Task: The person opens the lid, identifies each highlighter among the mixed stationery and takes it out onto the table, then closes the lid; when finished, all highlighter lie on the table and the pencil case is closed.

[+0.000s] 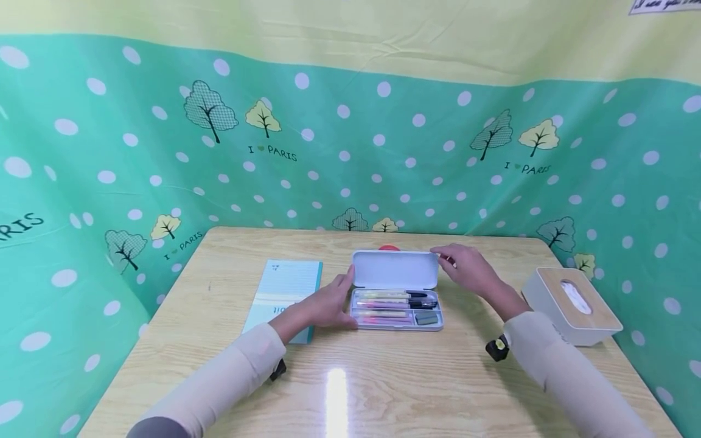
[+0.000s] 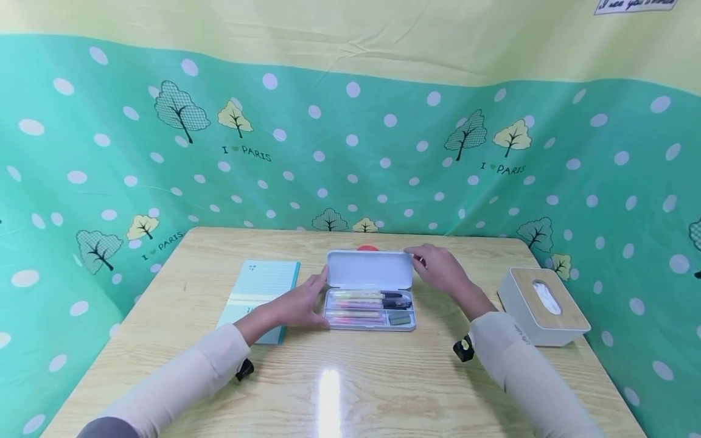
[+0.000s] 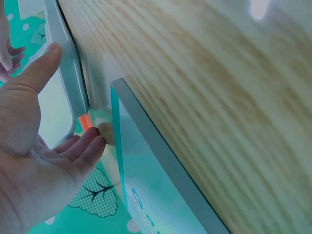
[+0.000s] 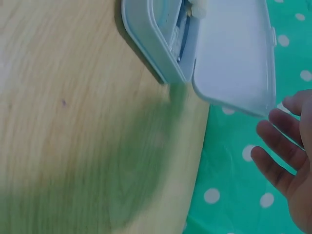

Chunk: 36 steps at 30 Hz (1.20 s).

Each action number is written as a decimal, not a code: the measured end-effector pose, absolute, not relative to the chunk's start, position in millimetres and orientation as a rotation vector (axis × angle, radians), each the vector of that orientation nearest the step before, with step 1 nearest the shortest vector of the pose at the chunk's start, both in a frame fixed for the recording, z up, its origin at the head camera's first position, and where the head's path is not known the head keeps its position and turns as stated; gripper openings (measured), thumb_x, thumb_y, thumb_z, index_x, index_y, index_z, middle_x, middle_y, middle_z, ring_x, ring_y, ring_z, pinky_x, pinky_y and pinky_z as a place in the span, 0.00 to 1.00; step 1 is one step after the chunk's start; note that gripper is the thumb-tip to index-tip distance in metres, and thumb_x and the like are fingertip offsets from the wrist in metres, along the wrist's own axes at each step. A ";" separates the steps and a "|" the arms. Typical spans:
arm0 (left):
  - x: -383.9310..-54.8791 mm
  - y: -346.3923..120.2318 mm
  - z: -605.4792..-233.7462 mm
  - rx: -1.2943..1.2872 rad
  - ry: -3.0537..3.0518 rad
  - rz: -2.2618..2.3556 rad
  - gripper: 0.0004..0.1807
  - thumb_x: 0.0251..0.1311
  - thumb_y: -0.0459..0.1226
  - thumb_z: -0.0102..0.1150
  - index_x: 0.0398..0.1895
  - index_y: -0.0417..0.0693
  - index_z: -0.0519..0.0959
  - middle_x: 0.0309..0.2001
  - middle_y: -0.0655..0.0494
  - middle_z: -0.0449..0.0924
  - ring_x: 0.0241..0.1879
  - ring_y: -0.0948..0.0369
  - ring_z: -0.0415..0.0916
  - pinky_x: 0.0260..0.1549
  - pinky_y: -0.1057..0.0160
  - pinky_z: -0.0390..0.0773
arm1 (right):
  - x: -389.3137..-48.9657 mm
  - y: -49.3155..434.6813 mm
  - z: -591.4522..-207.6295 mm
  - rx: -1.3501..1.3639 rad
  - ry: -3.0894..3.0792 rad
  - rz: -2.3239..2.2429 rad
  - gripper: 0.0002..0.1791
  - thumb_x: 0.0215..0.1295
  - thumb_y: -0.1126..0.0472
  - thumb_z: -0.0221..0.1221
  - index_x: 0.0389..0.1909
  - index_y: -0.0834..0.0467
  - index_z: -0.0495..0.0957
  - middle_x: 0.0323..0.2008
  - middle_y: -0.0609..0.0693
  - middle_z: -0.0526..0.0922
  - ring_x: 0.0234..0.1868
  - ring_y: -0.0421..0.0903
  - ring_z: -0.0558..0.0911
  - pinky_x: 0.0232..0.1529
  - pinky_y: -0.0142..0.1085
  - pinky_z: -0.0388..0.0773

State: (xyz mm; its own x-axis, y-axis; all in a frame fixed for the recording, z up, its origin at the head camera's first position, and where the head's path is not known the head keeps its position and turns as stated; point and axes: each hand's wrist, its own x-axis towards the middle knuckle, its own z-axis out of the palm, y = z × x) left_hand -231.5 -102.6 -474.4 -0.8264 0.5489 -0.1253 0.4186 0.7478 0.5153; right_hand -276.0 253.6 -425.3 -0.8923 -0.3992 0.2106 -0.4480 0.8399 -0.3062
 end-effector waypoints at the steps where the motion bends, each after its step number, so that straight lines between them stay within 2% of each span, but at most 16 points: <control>1: -231.9 -102.4 -474.3 0.761 2.681 0.690 0.76 0.50 0.57 0.76 0.82 0.47 0.25 0.78 0.39 0.54 0.72 0.45 0.66 0.73 0.51 0.68 | -274.4 251.8 -425.8 0.684 -2.881 0.525 0.17 0.74 0.61 0.57 0.60 0.57 0.83 0.42 0.52 0.88 0.34 0.43 0.79 0.32 0.35 0.77; 7: -233.6 -101.8 -476.1 0.772 2.689 0.687 0.76 0.49 0.57 0.77 0.82 0.45 0.26 0.78 0.37 0.55 0.70 0.44 0.68 0.72 0.50 0.70 | -266.9 236.3 -431.6 0.803 -2.937 0.494 0.17 0.73 0.61 0.59 0.59 0.56 0.83 0.38 0.47 0.87 0.35 0.39 0.79 0.37 0.35 0.81; 20: -232.8 -101.4 -474.5 0.747 2.677 0.701 0.76 0.50 0.56 0.77 0.82 0.47 0.25 0.78 0.38 0.54 0.72 0.45 0.66 0.74 0.51 0.67 | -260.2 211.8 -448.4 0.966 -3.039 0.405 0.17 0.73 0.58 0.60 0.59 0.54 0.84 0.41 0.46 0.88 0.38 0.37 0.81 0.44 0.38 0.85; 24: -232.1 -100.6 -474.1 0.738 2.678 0.695 0.75 0.50 0.56 0.77 0.82 0.48 0.25 0.78 0.39 0.54 0.73 0.46 0.65 0.74 0.52 0.67 | -257.1 208.5 -454.0 0.989 -3.046 0.373 0.17 0.73 0.57 0.61 0.59 0.53 0.84 0.47 0.48 0.89 0.43 0.40 0.83 0.51 0.42 0.86; 30: -232.8 -100.3 -474.5 0.728 2.681 0.692 0.76 0.50 0.56 0.77 0.82 0.49 0.25 0.78 0.40 0.55 0.72 0.46 0.66 0.74 0.51 0.68 | -254.8 205.3 -455.7 1.017 -3.012 0.360 0.16 0.72 0.57 0.62 0.58 0.53 0.84 0.47 0.48 0.89 0.44 0.41 0.84 0.51 0.42 0.86; 36: -233.0 -99.7 -475.9 0.728 2.690 0.685 0.76 0.49 0.56 0.77 0.82 0.49 0.25 0.77 0.39 0.56 0.71 0.46 0.68 0.73 0.51 0.69 | -254.1 204.0 -458.5 1.119 -2.963 0.343 0.15 0.71 0.58 0.63 0.55 0.54 0.86 0.48 0.50 0.90 0.51 0.47 0.87 0.55 0.45 0.86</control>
